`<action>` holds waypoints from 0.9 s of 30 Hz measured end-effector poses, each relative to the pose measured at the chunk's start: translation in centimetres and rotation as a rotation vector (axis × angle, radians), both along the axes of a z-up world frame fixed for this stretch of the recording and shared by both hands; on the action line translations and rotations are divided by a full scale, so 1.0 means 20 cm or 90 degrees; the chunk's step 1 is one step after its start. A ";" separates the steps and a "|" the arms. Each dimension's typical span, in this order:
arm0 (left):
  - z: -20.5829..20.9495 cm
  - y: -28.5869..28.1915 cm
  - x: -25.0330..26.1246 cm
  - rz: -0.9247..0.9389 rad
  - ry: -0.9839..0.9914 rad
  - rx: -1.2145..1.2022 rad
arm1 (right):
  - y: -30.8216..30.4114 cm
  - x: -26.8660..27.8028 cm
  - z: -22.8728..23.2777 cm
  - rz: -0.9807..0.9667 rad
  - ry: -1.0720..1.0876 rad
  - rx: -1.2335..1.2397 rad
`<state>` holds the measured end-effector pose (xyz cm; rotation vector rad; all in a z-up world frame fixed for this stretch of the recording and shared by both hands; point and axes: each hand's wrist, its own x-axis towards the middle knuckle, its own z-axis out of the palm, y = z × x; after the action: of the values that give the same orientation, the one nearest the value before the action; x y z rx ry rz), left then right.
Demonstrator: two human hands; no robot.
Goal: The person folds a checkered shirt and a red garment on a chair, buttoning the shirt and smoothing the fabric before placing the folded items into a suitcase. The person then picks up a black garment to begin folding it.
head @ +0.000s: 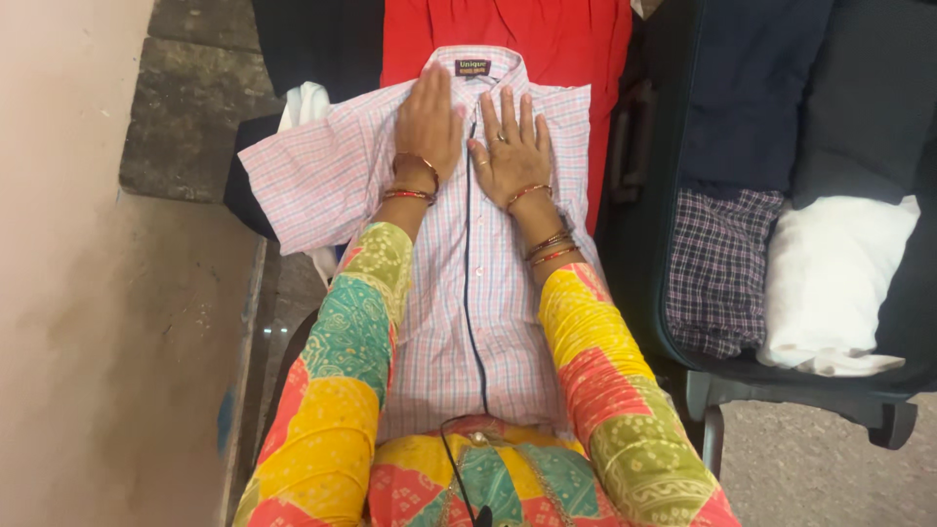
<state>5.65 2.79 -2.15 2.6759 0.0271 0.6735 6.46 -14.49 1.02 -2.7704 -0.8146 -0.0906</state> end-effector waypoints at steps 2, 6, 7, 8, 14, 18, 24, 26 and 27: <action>0.04 0.00 0.04 0.069 -0.028 -0.114 | -0.01 -0.03 0.01 0.003 -0.005 0.003; 0.15 0.09 0.16 0.112 0.001 -0.145 | -0.01 -0.04 0.03 0.008 -0.040 0.022; 0.17 0.10 0.19 0.132 0.018 -0.138 | -0.02 -0.05 0.03 0.011 -0.041 0.028; 0.18 0.12 0.23 0.150 0.032 -0.130 | -0.01 -0.06 0.04 0.013 -0.045 0.036; 0.10 0.16 0.43 0.207 -0.009 -0.131 | 0.00 -0.06 0.09 0.008 -0.022 0.025; -0.02 0.09 0.36 0.194 -0.066 -0.223 | 0.01 -0.05 0.12 0.006 -0.003 0.028; 0.00 -0.18 0.07 -0.009 -0.145 -0.140 | -0.01 -0.05 0.14 0.003 0.046 -0.046; 0.05 -0.22 -0.07 -0.094 0.061 -0.094 | 0.00 -0.04 0.11 -0.004 0.030 -0.009; 0.07 -0.23 -0.10 -0.138 0.162 -0.070 | 0.00 -0.03 0.08 -0.009 0.021 0.010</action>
<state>3.72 -1.84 -0.72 2.5916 -0.1518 0.2551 5.94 -14.45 2.66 -2.7552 -0.7838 -0.0539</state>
